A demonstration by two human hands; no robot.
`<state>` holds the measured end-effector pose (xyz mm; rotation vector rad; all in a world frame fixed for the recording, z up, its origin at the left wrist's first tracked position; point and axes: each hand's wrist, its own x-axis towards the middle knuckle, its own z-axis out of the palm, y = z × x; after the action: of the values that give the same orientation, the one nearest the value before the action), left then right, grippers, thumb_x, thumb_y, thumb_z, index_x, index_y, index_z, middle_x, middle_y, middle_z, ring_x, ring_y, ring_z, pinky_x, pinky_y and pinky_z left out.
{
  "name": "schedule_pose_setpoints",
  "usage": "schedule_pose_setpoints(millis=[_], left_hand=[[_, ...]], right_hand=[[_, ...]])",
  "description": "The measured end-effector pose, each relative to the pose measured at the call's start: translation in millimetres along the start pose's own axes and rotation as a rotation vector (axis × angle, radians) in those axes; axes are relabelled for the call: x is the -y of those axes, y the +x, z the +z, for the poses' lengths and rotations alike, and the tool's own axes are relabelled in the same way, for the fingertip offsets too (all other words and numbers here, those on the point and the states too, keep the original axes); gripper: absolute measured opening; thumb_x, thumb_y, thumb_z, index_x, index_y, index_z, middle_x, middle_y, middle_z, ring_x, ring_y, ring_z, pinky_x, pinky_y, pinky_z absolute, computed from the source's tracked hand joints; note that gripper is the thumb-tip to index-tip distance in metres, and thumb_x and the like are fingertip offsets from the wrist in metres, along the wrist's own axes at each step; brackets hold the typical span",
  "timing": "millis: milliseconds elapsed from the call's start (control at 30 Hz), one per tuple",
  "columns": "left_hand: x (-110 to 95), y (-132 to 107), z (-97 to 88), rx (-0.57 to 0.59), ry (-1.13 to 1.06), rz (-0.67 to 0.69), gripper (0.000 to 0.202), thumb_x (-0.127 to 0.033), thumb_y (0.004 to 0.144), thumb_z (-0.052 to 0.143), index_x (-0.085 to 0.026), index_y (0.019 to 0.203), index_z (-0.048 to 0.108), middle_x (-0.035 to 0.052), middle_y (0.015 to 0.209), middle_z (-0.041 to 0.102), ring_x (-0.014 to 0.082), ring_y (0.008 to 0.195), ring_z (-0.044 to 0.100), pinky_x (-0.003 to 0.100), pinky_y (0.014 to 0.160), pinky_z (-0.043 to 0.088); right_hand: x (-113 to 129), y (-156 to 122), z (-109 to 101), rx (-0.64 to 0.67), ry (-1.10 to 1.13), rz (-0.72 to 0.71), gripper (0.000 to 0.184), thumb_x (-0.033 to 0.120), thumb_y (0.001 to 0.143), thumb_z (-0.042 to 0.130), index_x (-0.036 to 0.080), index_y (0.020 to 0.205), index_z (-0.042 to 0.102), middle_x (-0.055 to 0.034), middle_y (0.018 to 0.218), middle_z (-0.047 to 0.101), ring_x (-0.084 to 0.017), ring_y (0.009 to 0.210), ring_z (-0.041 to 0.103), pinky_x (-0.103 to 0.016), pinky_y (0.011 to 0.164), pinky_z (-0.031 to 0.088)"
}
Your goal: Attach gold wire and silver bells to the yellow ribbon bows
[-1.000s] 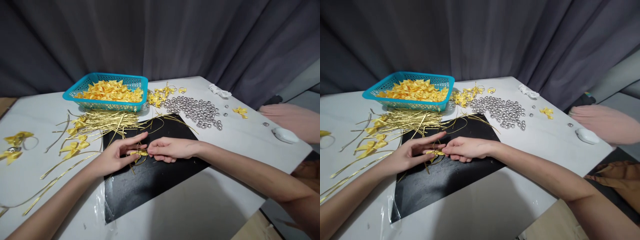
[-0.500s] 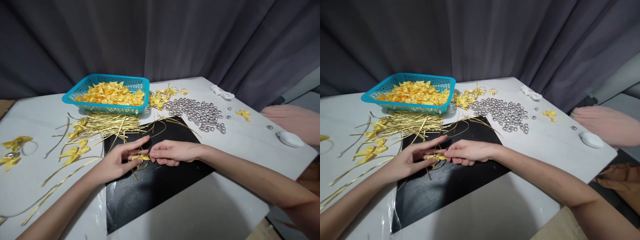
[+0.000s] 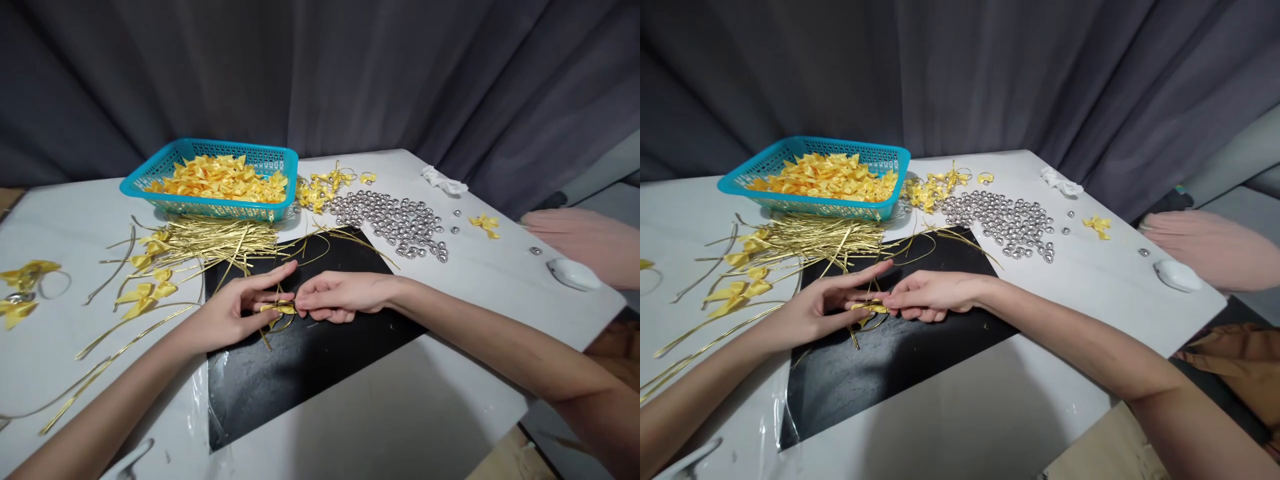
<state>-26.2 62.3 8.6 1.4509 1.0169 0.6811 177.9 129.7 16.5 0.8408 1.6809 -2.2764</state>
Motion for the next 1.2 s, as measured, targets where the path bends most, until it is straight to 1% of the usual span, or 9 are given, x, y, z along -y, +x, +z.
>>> schedule_pose_setpoints(millis=[167, 333, 467, 633, 700, 900, 967, 1100, 1200], left_hand=[[0.9, 0.2, -0.6, 0.009, 0.014, -0.002, 0.061, -0.017, 0.082, 0.058, -0.015, 0.139, 0.037, 0.0132, 0.148, 0.030, 0.0252, 0.118, 0.052, 0.030, 0.093, 0.048], [1.3, 0.9, 0.7, 0.004, 0.004, 0.003, 0.061, -0.016, 0.081, 0.058, -0.014, 0.138, 0.038, 0.0140, 0.148, 0.029, 0.0253, 0.119, 0.052, 0.030, 0.094, 0.047], [1.8, 0.8, 1.4, 0.003, -0.006, 0.000, 0.060, -0.016, 0.081, 0.058, -0.017, 0.138, 0.039, 0.0134, 0.145, 0.035, 0.0266, 0.117, 0.054, 0.034, 0.091, 0.050], [3.4, 0.1, 0.4, 0.002, -0.026, 0.006, 0.060, -0.017, 0.080, 0.061, -0.022, 0.136, 0.042, 0.0109, 0.145, 0.037, 0.0268, 0.117, 0.054, 0.035, 0.092, 0.049], [3.3, 0.1, 0.0, 0.000, -0.025, 0.007, 0.060, -0.017, 0.080, 0.062, -0.023, 0.136, 0.042, 0.0107, 0.145, 0.037, 0.0266, 0.117, 0.054, 0.034, 0.092, 0.049], [2.6, 0.4, -0.5, 0.002, -0.021, -0.018, 0.064, -0.018, 0.077, 0.065, -0.024, 0.137, 0.042, 0.0115, 0.144, 0.040, 0.0278, 0.118, 0.054, 0.032, 0.086, 0.053], [3.0, 0.4, -0.5, 0.003, -0.020, -0.017, 0.064, -0.019, 0.078, 0.064, -0.023, 0.137, 0.040, 0.0122, 0.144, 0.040, 0.0275, 0.118, 0.053, 0.031, 0.086, 0.052], [3.3, 0.5, -0.4, 0.004, -0.008, -0.006, 0.064, -0.020, 0.079, 0.062, -0.021, 0.138, 0.039, 0.0131, 0.146, 0.035, 0.0272, 0.118, 0.053, 0.032, 0.089, 0.051], [2.6, 0.5, 0.0, -0.004, -0.006, -0.006, 0.063, -0.019, 0.079, 0.062, -0.021, 0.138, 0.040, 0.0132, 0.145, 0.037, 0.0274, 0.117, 0.054, 0.032, 0.087, 0.052]], right_hand=[[-0.7, 0.8, 0.0, 0.011, 0.034, -0.007, 0.042, 0.053, 0.079, 0.060, 0.014, 0.079, 0.046, 0.0092, 0.058, 0.035, 0.001, 0.039, 0.024, -0.011, 0.032, 0.017], [-2.6, 2.3, -1.0, 0.022, 0.074, -0.007, 0.037, 0.049, 0.081, 0.061, 0.013, 0.082, 0.049, 0.0093, 0.057, 0.037, 0.001, 0.037, 0.023, -0.011, 0.032, 0.016], [-3.2, 2.2, -1.0, -0.010, 0.096, 0.013, 0.033, 0.044, 0.082, 0.061, 0.013, 0.080, 0.049, 0.0093, 0.055, 0.037, 0.001, 0.036, 0.024, -0.010, 0.031, 0.015], [-1.5, 0.3, -0.1, -0.039, 0.111, 0.028, 0.038, 0.047, 0.076, 0.066, 0.013, 0.078, 0.050, 0.0095, 0.054, 0.038, 0.002, 0.035, 0.025, -0.010, 0.030, 0.015], [-0.7, -0.2, 0.3, -0.048, 0.108, 0.029, 0.038, 0.047, 0.075, 0.067, 0.013, 0.077, 0.050, 0.0094, 0.053, 0.039, 0.002, 0.035, 0.025, -0.010, 0.030, 0.016], [-0.5, 0.5, -0.3, -0.007, 0.119, 0.034, 0.029, 0.041, 0.084, 0.059, 0.013, 0.079, 0.050, 0.0103, 0.052, 0.034, 0.001, 0.034, 0.022, -0.011, 0.030, 0.013], [-0.7, 0.6, -0.4, -0.002, 0.121, 0.028, 0.029, 0.040, 0.084, 0.059, 0.013, 0.079, 0.050, 0.0104, 0.051, 0.034, 0.001, 0.034, 0.022, -0.011, 0.030, 0.012], [0.0, 0.3, 0.5, -0.019, 0.105, 0.024, 0.029, 0.040, 0.085, 0.059, 0.013, 0.079, 0.050, 0.0102, 0.051, 0.035, 0.001, 0.034, 0.023, -0.011, 0.030, 0.013], [0.6, 0.2, 1.7, -0.032, 0.092, 0.022, 0.030, 0.041, 0.084, 0.060, 0.013, 0.078, 0.050, 0.0100, 0.052, 0.035, 0.001, 0.035, 0.024, -0.010, 0.031, 0.015]])
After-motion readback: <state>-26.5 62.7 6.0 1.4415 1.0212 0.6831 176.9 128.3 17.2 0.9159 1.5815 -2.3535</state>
